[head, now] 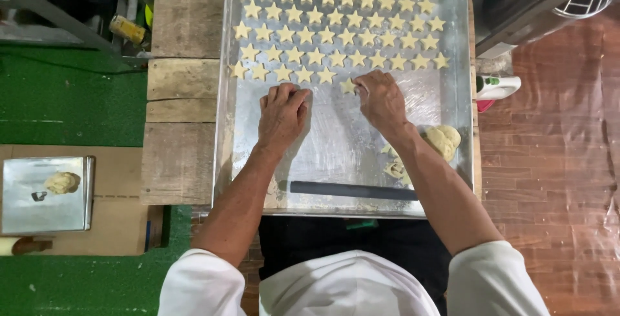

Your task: Rolling out dough and cutting star shapes using a cookie cutter on a metal tray.

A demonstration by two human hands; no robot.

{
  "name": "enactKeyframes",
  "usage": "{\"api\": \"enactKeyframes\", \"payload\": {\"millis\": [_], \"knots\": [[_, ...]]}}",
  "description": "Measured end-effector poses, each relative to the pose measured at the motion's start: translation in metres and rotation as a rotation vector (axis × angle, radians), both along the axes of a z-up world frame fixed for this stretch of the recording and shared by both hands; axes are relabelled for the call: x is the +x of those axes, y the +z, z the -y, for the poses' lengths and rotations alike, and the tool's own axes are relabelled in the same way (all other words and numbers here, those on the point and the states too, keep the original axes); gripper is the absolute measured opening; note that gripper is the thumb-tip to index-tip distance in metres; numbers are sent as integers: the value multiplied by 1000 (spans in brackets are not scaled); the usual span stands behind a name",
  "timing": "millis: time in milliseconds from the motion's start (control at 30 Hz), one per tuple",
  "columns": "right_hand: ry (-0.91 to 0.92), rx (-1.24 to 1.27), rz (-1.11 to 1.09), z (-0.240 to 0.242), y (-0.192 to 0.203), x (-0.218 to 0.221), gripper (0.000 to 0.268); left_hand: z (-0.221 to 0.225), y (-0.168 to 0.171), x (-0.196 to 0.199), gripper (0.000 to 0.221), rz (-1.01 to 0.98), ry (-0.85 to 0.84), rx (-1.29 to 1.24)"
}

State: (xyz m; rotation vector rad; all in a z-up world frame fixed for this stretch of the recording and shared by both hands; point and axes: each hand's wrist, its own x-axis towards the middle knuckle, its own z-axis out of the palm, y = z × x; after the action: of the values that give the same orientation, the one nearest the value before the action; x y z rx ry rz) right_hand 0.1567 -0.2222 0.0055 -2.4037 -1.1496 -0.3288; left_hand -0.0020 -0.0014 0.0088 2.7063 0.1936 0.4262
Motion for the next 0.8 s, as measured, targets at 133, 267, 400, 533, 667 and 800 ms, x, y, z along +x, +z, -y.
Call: {"api": "enactKeyframes", "payload": {"millis": [133,267,400,533,667,800], "knots": [[-16,34,8,-7,-1,9,13,-1,-2,1,23,-9,8,2],[-67,57,-52,-8,-15,15,13,-1,-3,2,25,-25,10,8],[-120,56,-108,-8,-15,12,13,-1,-5,2,25,-16,4,9],[-146,59,-117,-11,-7,10,14,0,-4,2,24,-12,8,8],[-196,82,-149,-14,-11,11,14,-1,-8,3,24,8,11,10],[-192,72,-140,-14,-20,16,13,0,-5,2,23,6,16,26]]}}
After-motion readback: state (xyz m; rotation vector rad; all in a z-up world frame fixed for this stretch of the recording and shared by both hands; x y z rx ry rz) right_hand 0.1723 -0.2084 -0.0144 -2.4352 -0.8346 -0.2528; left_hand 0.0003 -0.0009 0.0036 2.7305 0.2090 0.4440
